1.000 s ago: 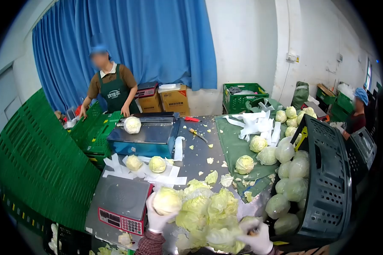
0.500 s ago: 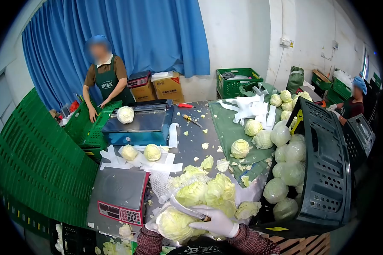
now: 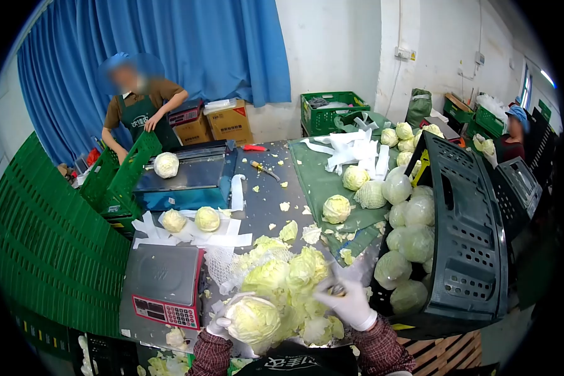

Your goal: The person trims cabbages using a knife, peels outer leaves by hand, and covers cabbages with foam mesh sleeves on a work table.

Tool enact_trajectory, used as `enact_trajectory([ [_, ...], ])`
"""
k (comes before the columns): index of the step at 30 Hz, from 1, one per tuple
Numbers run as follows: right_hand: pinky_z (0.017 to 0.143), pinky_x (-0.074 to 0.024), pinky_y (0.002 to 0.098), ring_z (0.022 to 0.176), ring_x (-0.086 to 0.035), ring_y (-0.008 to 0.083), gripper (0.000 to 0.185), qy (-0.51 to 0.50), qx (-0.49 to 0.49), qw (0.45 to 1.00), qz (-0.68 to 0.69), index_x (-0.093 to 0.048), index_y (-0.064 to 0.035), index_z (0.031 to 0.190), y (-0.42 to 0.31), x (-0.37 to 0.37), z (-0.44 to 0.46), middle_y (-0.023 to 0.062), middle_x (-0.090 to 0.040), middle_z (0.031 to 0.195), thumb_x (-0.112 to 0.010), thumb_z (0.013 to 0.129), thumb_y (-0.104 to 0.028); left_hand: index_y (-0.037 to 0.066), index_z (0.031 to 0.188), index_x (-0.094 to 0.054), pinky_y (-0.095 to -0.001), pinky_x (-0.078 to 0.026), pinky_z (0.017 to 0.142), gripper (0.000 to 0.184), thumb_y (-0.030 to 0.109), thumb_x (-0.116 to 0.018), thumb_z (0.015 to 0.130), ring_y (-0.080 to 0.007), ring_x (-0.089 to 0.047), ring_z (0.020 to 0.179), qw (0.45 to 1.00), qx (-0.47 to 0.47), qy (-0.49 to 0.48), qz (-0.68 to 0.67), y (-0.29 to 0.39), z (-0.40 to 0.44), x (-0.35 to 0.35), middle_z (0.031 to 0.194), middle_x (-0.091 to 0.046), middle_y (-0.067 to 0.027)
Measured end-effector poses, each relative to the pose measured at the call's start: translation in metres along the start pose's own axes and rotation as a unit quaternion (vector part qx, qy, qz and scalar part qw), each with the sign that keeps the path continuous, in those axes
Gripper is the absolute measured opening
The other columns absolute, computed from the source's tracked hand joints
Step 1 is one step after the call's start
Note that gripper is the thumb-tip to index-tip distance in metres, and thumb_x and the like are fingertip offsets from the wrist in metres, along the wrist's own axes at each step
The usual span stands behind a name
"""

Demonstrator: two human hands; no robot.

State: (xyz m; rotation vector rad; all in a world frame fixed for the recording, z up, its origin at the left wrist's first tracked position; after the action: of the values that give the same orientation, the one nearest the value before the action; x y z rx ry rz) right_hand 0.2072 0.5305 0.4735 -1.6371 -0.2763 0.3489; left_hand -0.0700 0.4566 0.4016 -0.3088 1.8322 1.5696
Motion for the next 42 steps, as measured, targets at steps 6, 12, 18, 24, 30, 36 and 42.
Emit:
enact_trajectory([
  [6, 0.081, -0.0521, 0.0332, 0.103, -0.062, 0.0233, 0.067, -0.084, 0.136, 0.926, -0.343, -0.054, -0.0133, 0.129, -0.002, -0.062, -0.011, 0.0095, -0.056, 0.122, -0.081, 0.071, -0.034, 0.001, 0.14, -0.032, -0.0404, -0.038, 0.106, 0.105, 0.043, -0.076, 0.054, -0.0292, -0.048, 0.123, 0.995, 0.023, 0.083, 0.051, -0.012, -0.012, 0.016, 0.137, -0.043, -0.0185],
  [12, 0.067, -0.0509, 0.0223, 0.075, -0.065, 0.0196, 0.034, -0.102, 0.152, 0.966, -0.184, -0.068, -0.006, 0.103, 0.025, -0.052, -0.004, 0.0064, -0.066, 0.086, -0.078, 0.076, -0.025, 0.0, 0.141, -0.031, -0.0368, -0.035, 0.106, 0.103, 0.039, -0.078, 0.057, -0.0257, -0.041, 0.128, 0.992, 0.021, -0.003, 0.125, -0.01, -0.008, 0.029, 0.138, -0.042, -0.0157],
  [18, 0.059, -0.0477, 0.0218, 0.066, -0.062, 0.0133, 0.018, -0.084, 0.157, 0.933, -0.312, -0.068, -0.001, 0.089, 0.018, -0.051, -0.002, 0.0055, -0.066, 0.078, -0.074, 0.08, -0.015, 0.003, 0.14, -0.035, -0.0378, -0.034, 0.106, 0.098, 0.038, -0.077, 0.059, -0.0252, -0.044, 0.126, 0.983, 0.02, 0.02, 0.184, -0.014, -0.009, 0.037, 0.136, -0.045, -0.0153],
  [24, 0.065, -0.0498, 0.0233, 0.076, -0.063, 0.0114, 0.023, 0.024, 0.108, 0.99, -0.093, -0.068, -0.002, 0.094, -0.019, -0.003, -0.004, 0.0096, -0.066, 0.086, -0.074, 0.079, -0.018, 0.003, 0.139, -0.036, -0.0374, -0.035, 0.105, 0.095, 0.036, -0.079, 0.06, -0.0249, -0.046, 0.125, 0.99, 0.013, 0.021, 0.14, 0.011, -0.006, 0.015, 0.135, -0.047, -0.0154],
  [30, 0.073, -0.0532, 0.0298, 0.084, -0.066, 0.0251, 0.043, -0.036, 0.212, 0.885, -0.413, -0.061, -0.0093, 0.119, 0.031, -0.054, -0.004, 0.0105, -0.067, 0.101, -0.064, 0.083, -0.033, 0.002, 0.138, -0.036, -0.0374, -0.035, 0.106, 0.095, 0.032, -0.082, 0.061, -0.0255, -0.045, 0.126, 0.973, -0.01, 0.0, 0.23, 0.006, -0.008, 0.024, 0.135, -0.047, -0.015],
  [36, 0.074, -0.0529, 0.0291, 0.086, -0.066, 0.0262, 0.043, -0.005, 0.198, 0.906, -0.373, -0.061, -0.0127, 0.12, 0.038, -0.075, -0.023, 0.0098, -0.067, 0.102, -0.066, 0.082, -0.032, 0.004, 0.136, -0.037, -0.0384, -0.031, 0.109, 0.088, 0.015, -0.084, 0.062, -0.0258, -0.042, 0.13, 0.94, -0.071, 0.001, 0.334, 0.027, -0.007, -0.001, 0.141, -0.043, -0.0152],
  [42, 0.076, -0.0504, 0.0251, 0.085, -0.064, 0.0147, 0.029, -0.112, 0.038, 0.983, -0.139, -0.067, -0.006, 0.109, 0.053, -0.053, -0.003, 0.0065, -0.07, 0.098, -0.07, 0.083, -0.019, 0.003, 0.137, -0.035, -0.0406, -0.031, 0.109, 0.091, 0.027, -0.084, 0.065, -0.027, -0.042, 0.13, 0.934, -0.062, -0.044, 0.349, 0.033, -0.006, -0.003, 0.14, -0.043, -0.0171],
])
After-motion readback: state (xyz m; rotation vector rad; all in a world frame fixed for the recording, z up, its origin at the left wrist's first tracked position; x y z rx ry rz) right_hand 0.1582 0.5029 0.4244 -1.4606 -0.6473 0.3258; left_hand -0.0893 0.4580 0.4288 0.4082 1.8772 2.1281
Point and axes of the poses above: each hand's wrist, its own z-axis towards the middle knuckle, its own x-axis out of the back of the hand, y = z × x, the point moved 2 cm from there along z, towards the middle knuckle
